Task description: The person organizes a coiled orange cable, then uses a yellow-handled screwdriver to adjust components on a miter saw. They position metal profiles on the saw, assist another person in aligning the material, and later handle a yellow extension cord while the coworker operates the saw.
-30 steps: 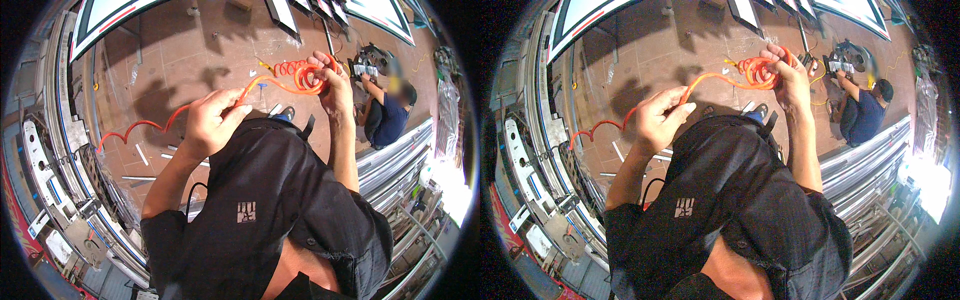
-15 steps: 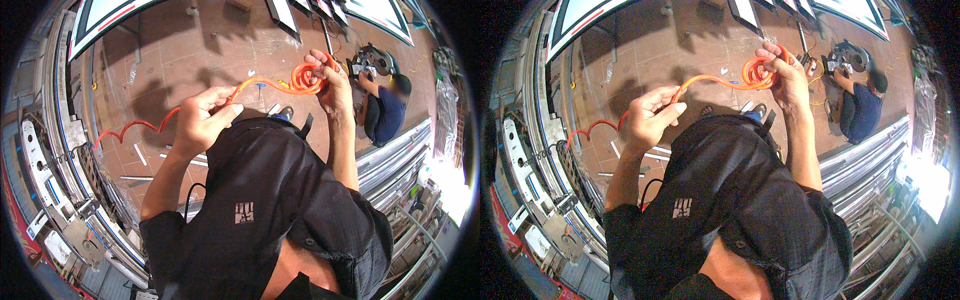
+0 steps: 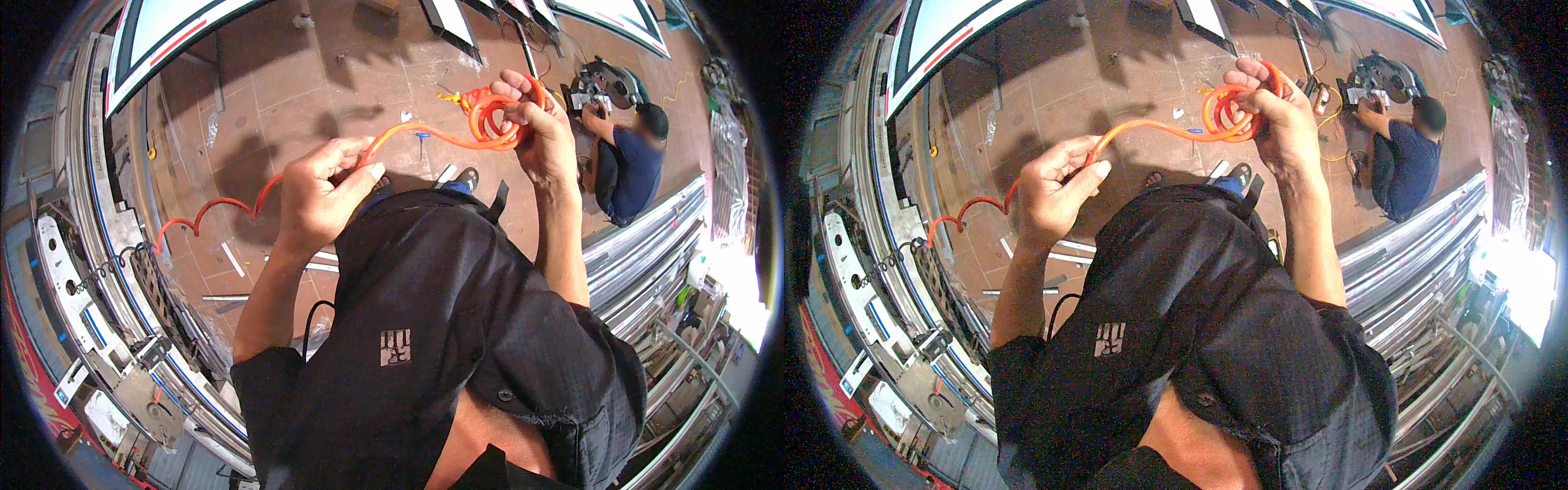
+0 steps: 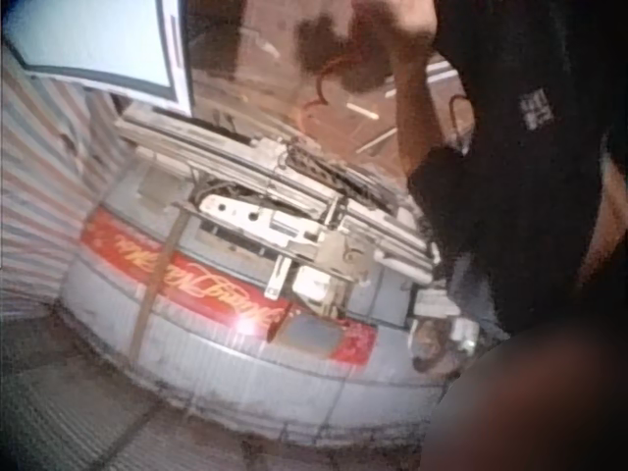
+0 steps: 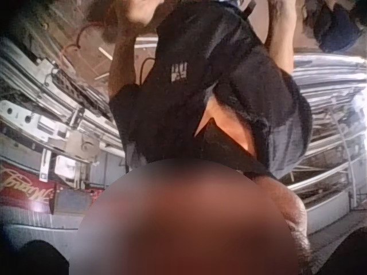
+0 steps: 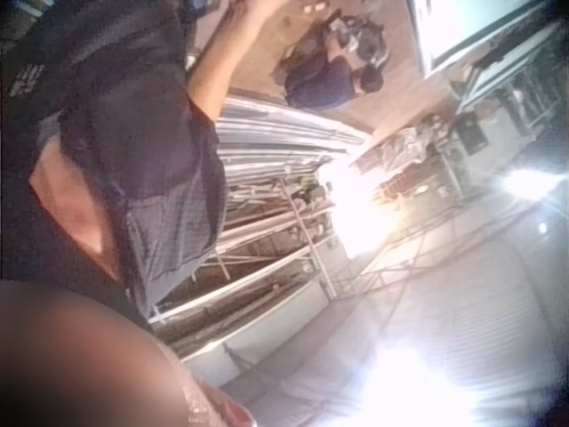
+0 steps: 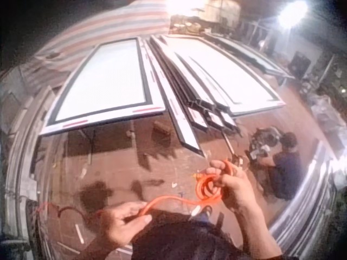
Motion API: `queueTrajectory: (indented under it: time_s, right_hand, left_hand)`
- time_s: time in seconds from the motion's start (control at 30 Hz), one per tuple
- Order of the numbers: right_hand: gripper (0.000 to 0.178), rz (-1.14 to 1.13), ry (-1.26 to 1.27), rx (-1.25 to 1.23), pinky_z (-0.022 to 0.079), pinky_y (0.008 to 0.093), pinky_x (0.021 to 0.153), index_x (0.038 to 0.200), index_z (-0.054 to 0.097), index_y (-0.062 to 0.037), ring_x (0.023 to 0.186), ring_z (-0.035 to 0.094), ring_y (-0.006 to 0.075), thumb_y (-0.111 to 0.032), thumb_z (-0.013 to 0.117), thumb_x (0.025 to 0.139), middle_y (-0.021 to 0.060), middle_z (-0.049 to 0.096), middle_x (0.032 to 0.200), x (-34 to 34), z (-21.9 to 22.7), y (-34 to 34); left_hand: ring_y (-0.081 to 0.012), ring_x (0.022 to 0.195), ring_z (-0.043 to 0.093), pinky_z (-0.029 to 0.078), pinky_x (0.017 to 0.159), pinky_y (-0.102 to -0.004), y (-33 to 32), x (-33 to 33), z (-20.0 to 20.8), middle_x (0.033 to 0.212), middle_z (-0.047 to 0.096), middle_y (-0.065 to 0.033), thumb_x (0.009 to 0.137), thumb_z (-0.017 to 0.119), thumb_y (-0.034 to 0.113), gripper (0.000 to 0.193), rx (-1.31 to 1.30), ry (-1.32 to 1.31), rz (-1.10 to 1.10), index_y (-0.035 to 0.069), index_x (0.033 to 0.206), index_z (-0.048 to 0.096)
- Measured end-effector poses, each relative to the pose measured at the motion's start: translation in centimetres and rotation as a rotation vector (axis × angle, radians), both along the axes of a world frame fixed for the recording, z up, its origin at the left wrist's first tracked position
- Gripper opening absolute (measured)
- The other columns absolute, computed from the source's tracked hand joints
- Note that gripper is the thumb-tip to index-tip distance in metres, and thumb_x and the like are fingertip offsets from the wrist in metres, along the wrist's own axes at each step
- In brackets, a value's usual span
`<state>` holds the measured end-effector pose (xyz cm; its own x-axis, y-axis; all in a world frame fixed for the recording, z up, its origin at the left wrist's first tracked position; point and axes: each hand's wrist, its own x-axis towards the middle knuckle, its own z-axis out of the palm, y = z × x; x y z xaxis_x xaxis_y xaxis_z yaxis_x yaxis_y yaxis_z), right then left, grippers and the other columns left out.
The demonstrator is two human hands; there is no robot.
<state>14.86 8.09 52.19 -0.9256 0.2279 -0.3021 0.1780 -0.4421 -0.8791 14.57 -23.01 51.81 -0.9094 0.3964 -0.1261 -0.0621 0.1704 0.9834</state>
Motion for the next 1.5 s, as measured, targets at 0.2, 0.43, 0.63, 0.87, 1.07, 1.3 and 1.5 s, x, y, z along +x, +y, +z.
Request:
queueTrajectory:
  time_s: [0.2, 0.43, 0.63, 0.87, 1.07, 1.3, 1.5]
  right_hand:
    - [0.052, 0.016, 0.018, -0.041, 0.058, 0.0293, 0.086, 0.132, 0.054, 0.0089, 0.095, 0.071, 0.0199, 0.008, 0.058, 0.079, 0.0178, 0.069, 0.117, 0.0, -0.2, -0.1]
    - [0.052, -0.011, -0.005, -0.019, 0.059, 0.0306, 0.085, 0.132, 0.054, 0.0089, 0.096, 0.071, 0.0199, 0.008, 0.058, 0.08, 0.0179, 0.069, 0.118, 0.2, -0.1, -0.5]
    - [0.051, 0.024, -0.019, -0.021, 0.059, 0.0308, 0.085, 0.131, 0.055, 0.0087, 0.095, 0.071, 0.0197, 0.009, 0.058, 0.08, 0.0173, 0.07, 0.116, 0.1, -0.3, -0.4]
    - [0.051, 0.007, -0.023, -0.028, 0.058, 0.0289, 0.08, 0.132, 0.054, 0.0083, 0.086, 0.07, 0.0174, 0.007, 0.058, 0.082, 0.0172, 0.071, 0.115, 0.1, -0.8, -0.5]
    - [0.05, 0.076, -0.007, -0.088, 0.059, 0.0288, 0.076, 0.134, 0.052, 0.0081, 0.081, 0.069, 0.0157, 0.006, 0.056, 0.084, 0.0174, 0.07, 0.116, 0.4, -1.3, -0.3]
    - [0.049, 0.145, -0.035, -0.191, 0.062, 0.0288, 0.075, 0.132, 0.053, 0.0087, 0.084, 0.07, 0.0167, 0.005, 0.056, 0.084, 0.0171, 0.07, 0.116, 0.7, -1.9, -0.3]
    - [0.048, 0.204, -0.073, -0.297, 0.063, 0.0305, 0.079, 0.13, 0.055, 0.0091, 0.091, 0.071, 0.0197, 0.005, 0.056, 0.082, 0.0168, 0.07, 0.115, 0.8, -2.1, -0.4]
  left_hand:
    - [-0.0118, 0.088, 0.07, 0.056, 0.08, -0.0265, 0.5, 0.2, 0.3, 0.101, 0.075, -0.0096, 0.091, 0.075, 0.003, 0.031, -0.069, 0.162, 0.017, -0.005, 0.12, 0.068]
    - [-0.0153, 0.083, 0.07, 0.055, 0.075, -0.0279, 0.8, 0.5, 0.5, 0.094, 0.072, -0.0121, 0.086, 0.077, 0.001, 0.03, -0.122, 0.306, 0.038, -0.003, 0.114, 0.07]
    - [-0.0169, 0.083, 0.069, 0.055, 0.072, -0.0283, 0.9, 0.9, 0.0, 0.092, 0.07, -0.0129, 0.084, 0.077, 0.0, 0.032, -0.088, 0.323, 0.062, -0.003, 0.115, 0.07]
    - [-0.0117, 0.086, 0.069, 0.056, 0.077, -0.0251, 0.9, 1.0, -0.5, 0.106, 0.074, -0.0098, 0.092, 0.072, 0.001, 0.032, -0.005, 0.17, 0.091, -0.003, 0.124, 0.068]
    - [-0.0093, 0.065, 0.063, 0.048, 0.056, -0.0238, 1.2, 0.9, -0.2, 0.081, 0.073, -0.0083, 0.097, 0.068, 0.01, 0.023, -0.035, 0.068, 0.179, -0.005, 0.114, 0.071]
    - [-0.0048, 0.052, 0.053, 0.04, 0.046, -0.0221, 1.2, -0.3, 0.8, 0.071, 0.065, -0.0024, 0.104, 0.059, 0.024, 0.029, -0.192, -0.008, 0.136, -0.001, 0.111, 0.073]
    - [-0.0036, 0.048, 0.05, 0.037, 0.044, -0.0228, 0.9, -1.1, 1.2, 0.068, 0.063, 0.0001, 0.104, 0.058, 0.024, 0.027, -0.11, -0.263, 0.1, 0.002, 0.106, 0.074]
